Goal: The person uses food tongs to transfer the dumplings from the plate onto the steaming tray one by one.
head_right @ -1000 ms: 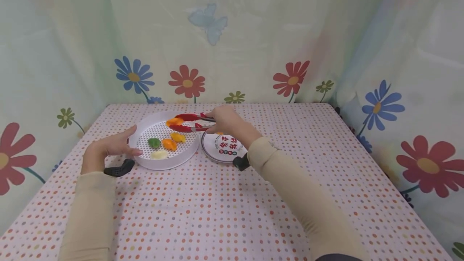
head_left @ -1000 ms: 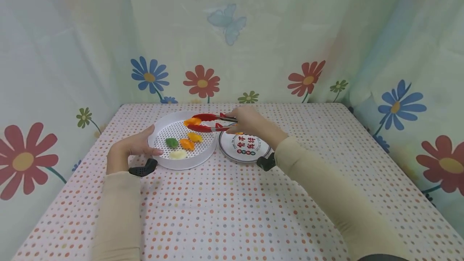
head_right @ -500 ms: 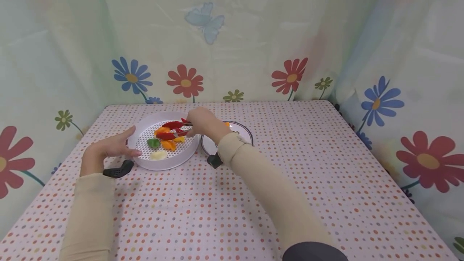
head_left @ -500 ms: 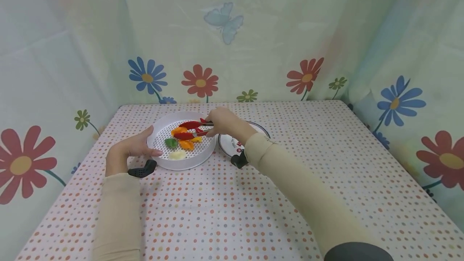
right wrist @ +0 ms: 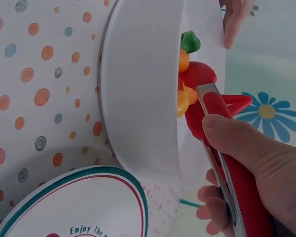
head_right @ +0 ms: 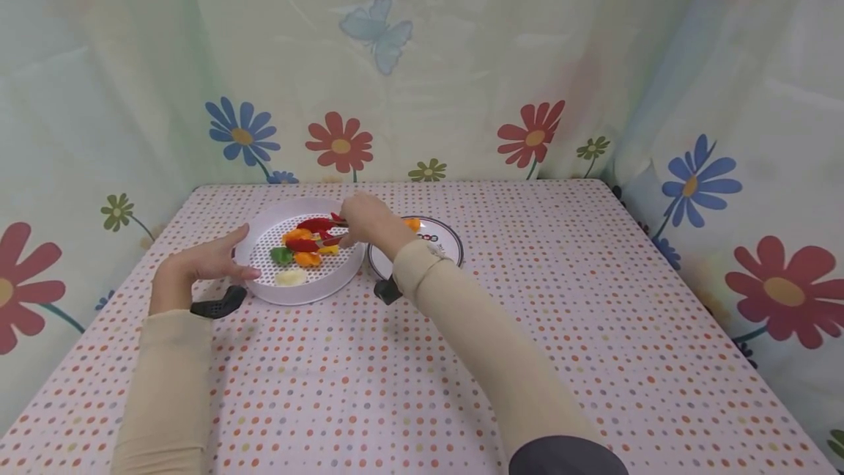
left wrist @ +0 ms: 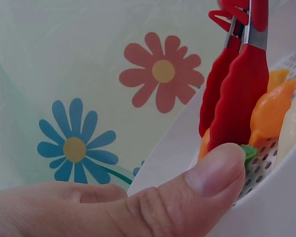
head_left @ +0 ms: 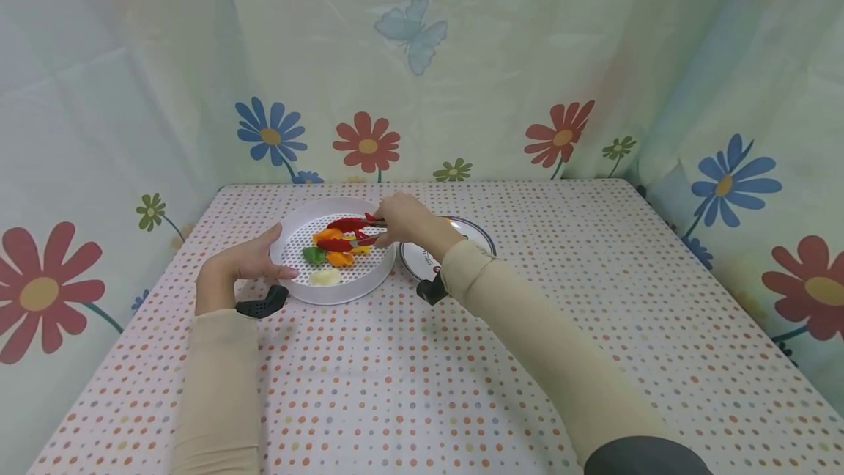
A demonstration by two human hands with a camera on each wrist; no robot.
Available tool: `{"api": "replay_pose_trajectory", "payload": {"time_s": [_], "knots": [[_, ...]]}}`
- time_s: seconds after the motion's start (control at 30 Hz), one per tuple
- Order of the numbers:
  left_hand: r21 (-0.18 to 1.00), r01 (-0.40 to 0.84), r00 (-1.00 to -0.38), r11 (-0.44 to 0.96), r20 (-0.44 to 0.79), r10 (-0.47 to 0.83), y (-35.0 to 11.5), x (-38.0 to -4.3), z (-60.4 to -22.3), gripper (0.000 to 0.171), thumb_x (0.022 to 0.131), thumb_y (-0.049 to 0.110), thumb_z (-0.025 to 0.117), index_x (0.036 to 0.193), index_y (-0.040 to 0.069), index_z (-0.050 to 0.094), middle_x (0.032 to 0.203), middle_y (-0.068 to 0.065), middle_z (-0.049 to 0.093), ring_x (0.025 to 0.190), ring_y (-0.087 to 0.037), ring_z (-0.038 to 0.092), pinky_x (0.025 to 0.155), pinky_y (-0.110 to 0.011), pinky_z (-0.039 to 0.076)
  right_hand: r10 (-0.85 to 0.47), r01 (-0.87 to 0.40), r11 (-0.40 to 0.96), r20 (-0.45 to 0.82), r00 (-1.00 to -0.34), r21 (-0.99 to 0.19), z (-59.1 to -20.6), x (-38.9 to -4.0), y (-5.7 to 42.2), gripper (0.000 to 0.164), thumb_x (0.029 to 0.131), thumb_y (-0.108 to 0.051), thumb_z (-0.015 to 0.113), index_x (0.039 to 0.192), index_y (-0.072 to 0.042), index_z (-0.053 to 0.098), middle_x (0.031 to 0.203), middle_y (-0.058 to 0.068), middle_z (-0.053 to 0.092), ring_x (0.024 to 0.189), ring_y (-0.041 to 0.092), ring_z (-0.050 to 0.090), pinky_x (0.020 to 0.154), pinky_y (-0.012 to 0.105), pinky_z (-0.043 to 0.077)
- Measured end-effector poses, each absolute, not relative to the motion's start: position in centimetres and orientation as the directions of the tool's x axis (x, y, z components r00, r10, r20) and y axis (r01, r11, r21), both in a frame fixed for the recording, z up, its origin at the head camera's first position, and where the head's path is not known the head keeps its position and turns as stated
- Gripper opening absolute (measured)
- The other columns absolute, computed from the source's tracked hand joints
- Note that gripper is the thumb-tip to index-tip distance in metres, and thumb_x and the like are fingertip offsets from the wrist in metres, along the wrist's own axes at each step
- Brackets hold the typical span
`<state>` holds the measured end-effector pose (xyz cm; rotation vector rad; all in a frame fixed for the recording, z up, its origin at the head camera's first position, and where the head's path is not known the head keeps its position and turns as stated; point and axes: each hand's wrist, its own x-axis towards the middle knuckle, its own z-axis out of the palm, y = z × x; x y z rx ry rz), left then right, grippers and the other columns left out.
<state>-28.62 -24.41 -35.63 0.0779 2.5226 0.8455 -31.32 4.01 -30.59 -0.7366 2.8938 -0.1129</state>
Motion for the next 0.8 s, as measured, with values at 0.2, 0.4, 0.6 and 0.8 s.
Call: {"api": "replay_pose_trajectory", "payload": {"time_s": [0.2,0.4,0.6,0.8], "knots": [[0.574,-0.098,-0.884,0.813,-0.425,0.193,-24.3,-28.7,-35.8,0.121,0.066,0.048,0.074,0.144,0.016,-0.013,0.15,-0.021,-0.005,0.135,-0.046,0.003,0.101,-0.067,0.011,-0.449,-0.439,0.893,-0.127,-0.884,-0.1,-30.9,-31.5,4.7,0.063,0.071,-0.042,0.073,0.125,-0.016,0.055,0.12,0.001,0.061,0.107,0.019,0.051,0.097,0.033,0.042],[0.576,-0.113,-0.882,0.81,-0.433,0.185,-24.5,-28.5,-36.0,0.124,0.063,0.05,0.075,0.144,0.019,-0.013,0.15,-0.021,-0.005,0.134,-0.047,0.005,0.1,-0.068,0.013,-0.44,-0.423,0.894,-0.119,-0.89,-0.148,-30.8,-31.2,6.0,0.067,0.07,-0.045,0.072,0.128,-0.018,0.052,0.126,0.0,0.057,0.117,0.019,0.049,0.101,0.033,0.039],[0.591,-0.118,-0.876,0.798,-0.441,0.197,-25.1,-28.0,-36.2,0.126,0.062,0.051,0.075,0.143,0.016,-0.015,0.149,-0.023,-0.008,0.133,-0.049,0.001,0.099,-0.069,0.011,-0.422,-0.399,0.888,-0.059,-0.905,-0.229,-29.7,-29.9,9.0,0.067,0.069,-0.044,0.074,0.129,-0.022,0.052,0.125,-0.001,0.058,0.103,0.016,0.053,0.085,0.03,0.047],[0.595,-0.087,-0.878,0.799,-0.425,0.221,-24.8,-28.0,-35.5,0.127,0.062,0.051,0.075,0.143,0.015,-0.016,0.149,-0.024,-0.008,0.133,-0.05,0.001,0.098,-0.07,0.01,-0.325,-0.305,0.924,-0.051,-0.944,-0.231,-28.8,-27.9,15.5,0.073,0.067,-0.045,0.075,0.131,-0.022,0.048,0.129,0.003,0.054,0.113,0.022,0.05,0.094,0.04,0.045]]}}
